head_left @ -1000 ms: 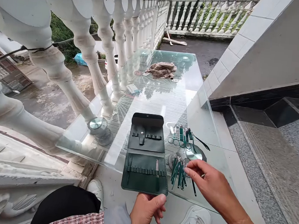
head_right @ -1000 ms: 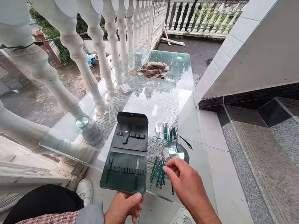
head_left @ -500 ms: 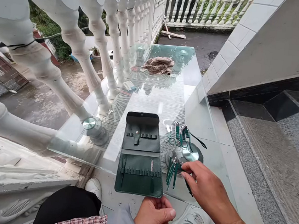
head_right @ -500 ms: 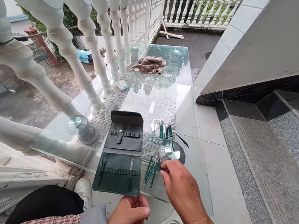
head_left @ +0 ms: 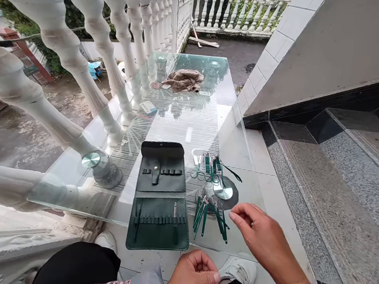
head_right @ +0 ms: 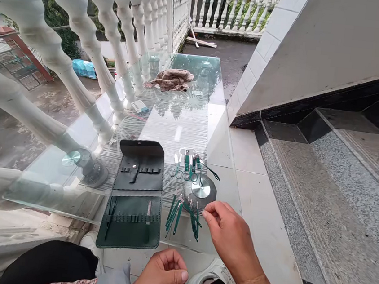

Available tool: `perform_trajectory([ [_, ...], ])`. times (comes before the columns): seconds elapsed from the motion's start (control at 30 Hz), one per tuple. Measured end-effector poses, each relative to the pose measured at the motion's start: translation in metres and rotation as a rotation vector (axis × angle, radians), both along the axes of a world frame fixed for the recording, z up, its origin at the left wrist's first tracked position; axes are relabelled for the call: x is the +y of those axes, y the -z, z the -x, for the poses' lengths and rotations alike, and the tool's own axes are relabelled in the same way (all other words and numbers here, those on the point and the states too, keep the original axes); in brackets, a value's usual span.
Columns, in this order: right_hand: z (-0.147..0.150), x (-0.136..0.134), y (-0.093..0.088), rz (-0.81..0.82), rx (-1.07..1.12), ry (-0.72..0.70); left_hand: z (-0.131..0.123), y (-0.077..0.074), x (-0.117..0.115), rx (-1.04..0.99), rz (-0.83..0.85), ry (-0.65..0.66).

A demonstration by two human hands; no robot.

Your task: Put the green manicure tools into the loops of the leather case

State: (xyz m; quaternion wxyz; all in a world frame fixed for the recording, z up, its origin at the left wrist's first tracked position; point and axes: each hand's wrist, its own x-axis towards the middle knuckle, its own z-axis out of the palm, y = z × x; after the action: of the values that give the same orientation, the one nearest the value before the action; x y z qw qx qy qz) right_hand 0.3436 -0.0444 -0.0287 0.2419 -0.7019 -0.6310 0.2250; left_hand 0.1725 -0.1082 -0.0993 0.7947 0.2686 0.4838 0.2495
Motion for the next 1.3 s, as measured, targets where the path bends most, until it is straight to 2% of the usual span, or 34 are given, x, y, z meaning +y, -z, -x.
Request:
perform_trajectory([
  [0.17, 0.013, 0.001, 0.005, -0.031, -0.115, -0.038, -0.007, -0.003, 0.003, -0.002, 0.031, 0.055],
  [0.4, 0.006, 0.008, 0.013, 0.034, -0.192, -0.073, -0.002, -0.007, 0.007, 0.004, 0.040, 0.070],
  [0.57, 0.004, 0.005, 0.015, -0.105, -0.418, -0.070, 0.004, -0.007, 0.004, 0.007, 0.045, 0.073],
  [0.7, 0.005, 0.001, 0.014, -0.133, -0.560, -0.125, 0.005, -0.004, 0.001, 0.013, 0.039, 0.073],
  [0.97, -0.001, -0.002, 0.015, -0.134, -0.527, -0.179, 0.008, -0.003, 0.002, 0.016, 0.044, 0.084],
  [1.17, 0.008, -0.006, 0.017, -0.166, -0.613, -0.197, 0.008, -0.005, 0.003, 0.035, 0.074, 0.059],
  [1.3, 0.008, -0.007, 0.018, -0.185, -0.536, -0.197, 0.009, -0.008, 0.003, 0.047, 0.087, 0.058],
])
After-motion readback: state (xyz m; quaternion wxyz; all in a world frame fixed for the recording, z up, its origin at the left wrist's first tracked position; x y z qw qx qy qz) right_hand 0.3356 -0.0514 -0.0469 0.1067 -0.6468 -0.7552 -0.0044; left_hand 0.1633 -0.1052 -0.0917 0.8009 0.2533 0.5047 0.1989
